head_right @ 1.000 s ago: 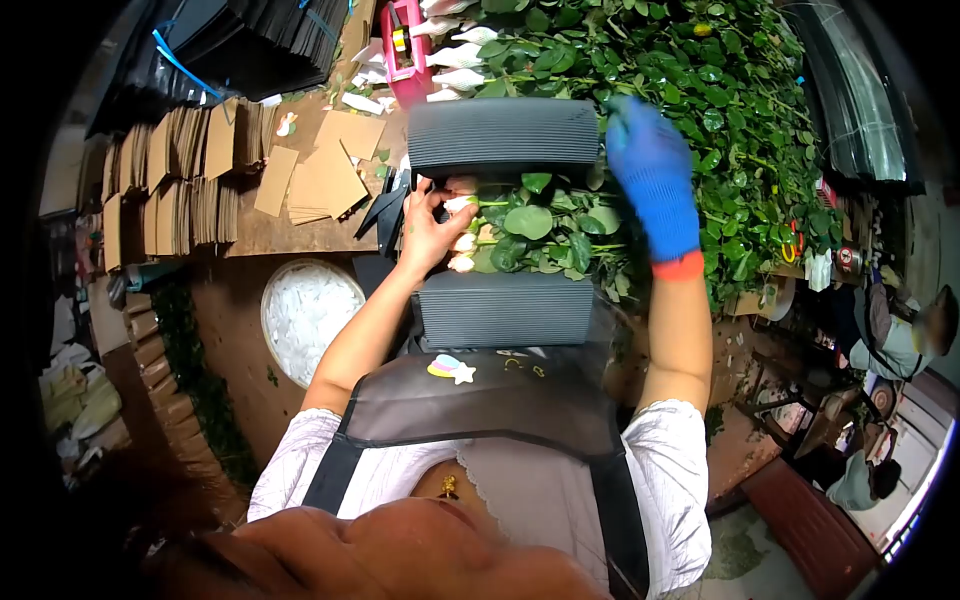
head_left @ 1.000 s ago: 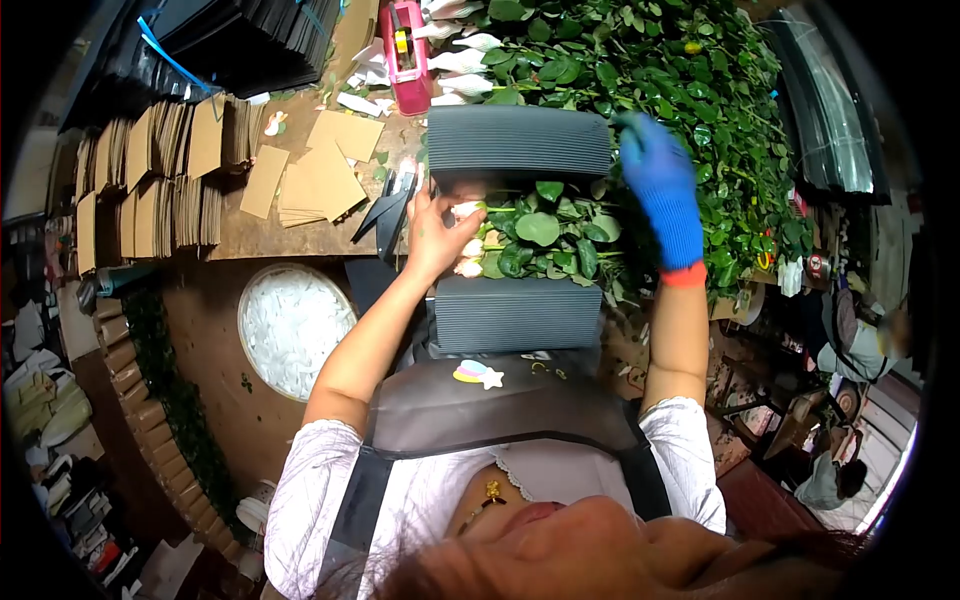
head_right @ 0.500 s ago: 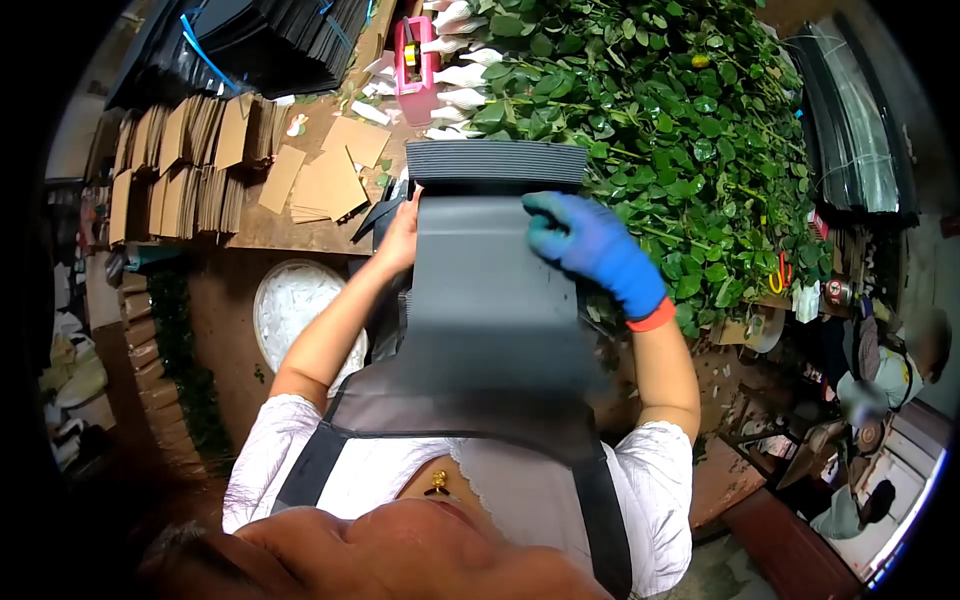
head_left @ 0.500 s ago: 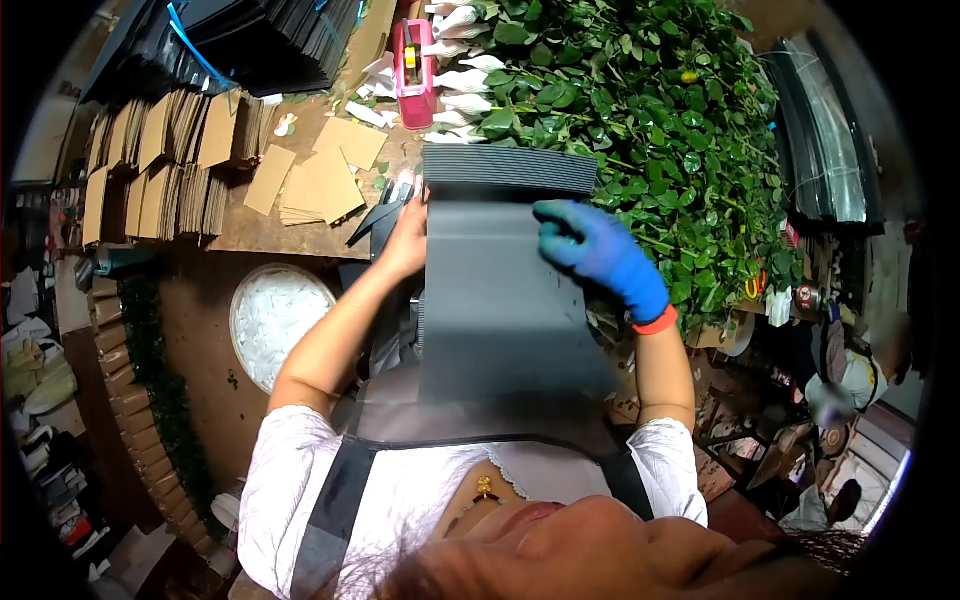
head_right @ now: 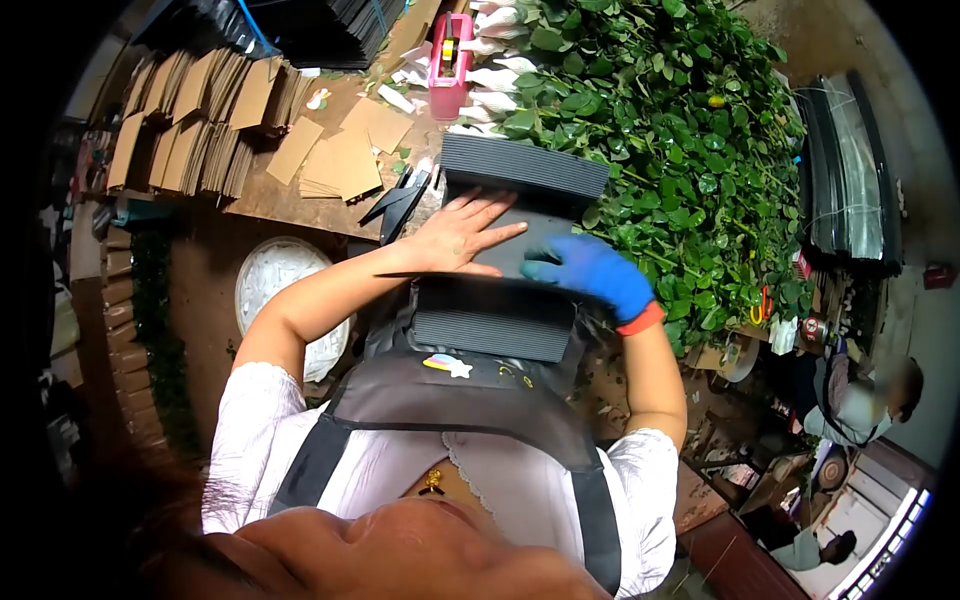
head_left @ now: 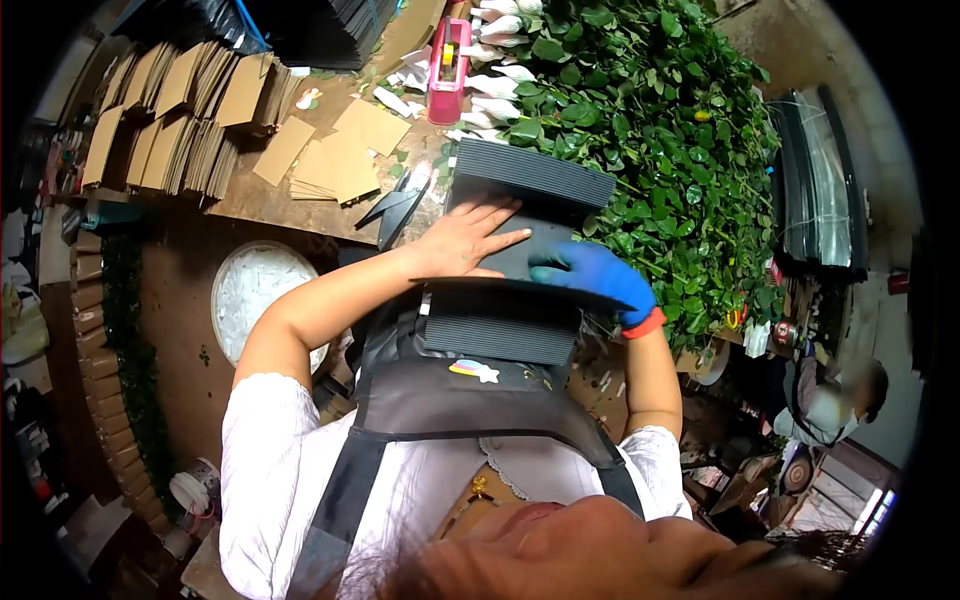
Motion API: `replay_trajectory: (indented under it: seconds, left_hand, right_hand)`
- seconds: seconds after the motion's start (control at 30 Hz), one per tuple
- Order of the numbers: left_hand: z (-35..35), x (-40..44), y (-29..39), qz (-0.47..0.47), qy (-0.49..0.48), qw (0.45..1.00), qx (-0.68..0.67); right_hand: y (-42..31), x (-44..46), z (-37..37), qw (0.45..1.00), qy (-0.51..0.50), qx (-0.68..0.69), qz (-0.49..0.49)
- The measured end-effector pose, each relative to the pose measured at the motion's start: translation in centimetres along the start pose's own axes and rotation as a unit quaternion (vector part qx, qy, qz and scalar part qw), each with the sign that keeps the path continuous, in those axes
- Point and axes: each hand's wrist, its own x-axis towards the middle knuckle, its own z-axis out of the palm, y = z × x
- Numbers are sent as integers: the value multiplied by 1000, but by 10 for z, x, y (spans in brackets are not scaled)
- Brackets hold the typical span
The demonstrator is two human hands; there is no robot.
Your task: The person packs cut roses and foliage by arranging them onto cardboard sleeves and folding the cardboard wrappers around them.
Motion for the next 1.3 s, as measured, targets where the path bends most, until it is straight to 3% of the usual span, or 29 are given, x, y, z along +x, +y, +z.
replay_trajectory:
  seconds: [0.07,0.13,0.2,0.23,0.33,0.4,0.47,0.5,0.6,0.63,0.67,0.73,0.77,0.83,0.87,0.9,0.93,0.97,1.0,1.03,1.07,1.13,1.17,1.2,1.27,1.3]
  left_hand:
    - [-7,0,4,-9,-1,1000,-19]
    - [-3,-1,5,-6,15,1000,2]
    - [-1,-1,4,-6,16,1000,6]
    - [1,-1,4,-3,16,1000,2]
    - [2,-1,4,8,18,1000,4]
    - [4,-4,5,22,15,1000,-12]
    - [7,-5,3,28,17,999,-34]
    - [9,-4,1,34,29,999,-15]
    - [15,-2,-3,32,34,999,-19]
    - [17,-3,-3,31,39,998,-33]
    - [20,-3,-3,31,59,996,-51]
    - [24,-4,-3,22,53,996,-63]
    - [22,-2,-2,15,40,997,-62]
    - [23,1,-6,12,11,998,-65]
    - [24,-1,-4,26,11,998,-57]
    - [5,-7,0,-39,13,984,-172]
    - [28,1,-5,-4,-91,980,-179]
    - [80,2,-7,-19,13,971,-238]
    - [84,0,-7,-9,60,974,-218]
    - [87,-2,-7,-2,107,975,-195]
    - [61,-1,-5,-22,46,977,-207]
    - [67,8,-1,-19,105,957,-270]
    - [35,6,3,-106,55,949,-293]
    - [41,5,1,-83,96,961,-246]
    - [54,2,-2,-33,180,972,-151]
    - [61,3,-2,-36,176,976,-125]
  right_hand:
    - [-5,-14,-3,987,-47,146,-53]
    - [-13,-20,21,992,-37,40,-115]
    - [-10,-19,66,983,113,-129,-64]
    - [-2,-15,81,968,180,-156,-80]
    - [-6,-21,96,966,182,-183,15]
    - [-7,-28,115,943,276,-182,-38]
    - [-14,-31,114,955,250,-157,2]
    - [-14,-31,104,956,259,-126,-60]
    - [-31,-30,46,973,103,206,4]
    - [-33,-19,35,965,124,225,46]
    - [-25,-2,29,964,154,187,108]
    - [3,37,40,963,231,-139,23]
    - [-1,56,38,968,159,-176,80]
    - [-29,65,14,954,72,-287,48]
    - [-64,63,6,944,33,-326,33]
    - [-90,67,8,934,102,-341,-32]
    - [-120,79,11,918,172,-327,-143]
    - [-138,100,16,915,185,-309,-184]
    - [-153,130,25,908,233,-258,-234]
    - [-164,159,32,907,216,-319,-169]
    - [-164,199,42,902,231,-339,-136]
    - [-159,267,55,920,212,-328,-24]
    - [-156,292,60,927,204,-315,15]
    - [-153,310,64,931,196,-302,55]
    - [-147,323,63,921,215,-323,36]
    - [-141,325,62,915,223,-334,30]
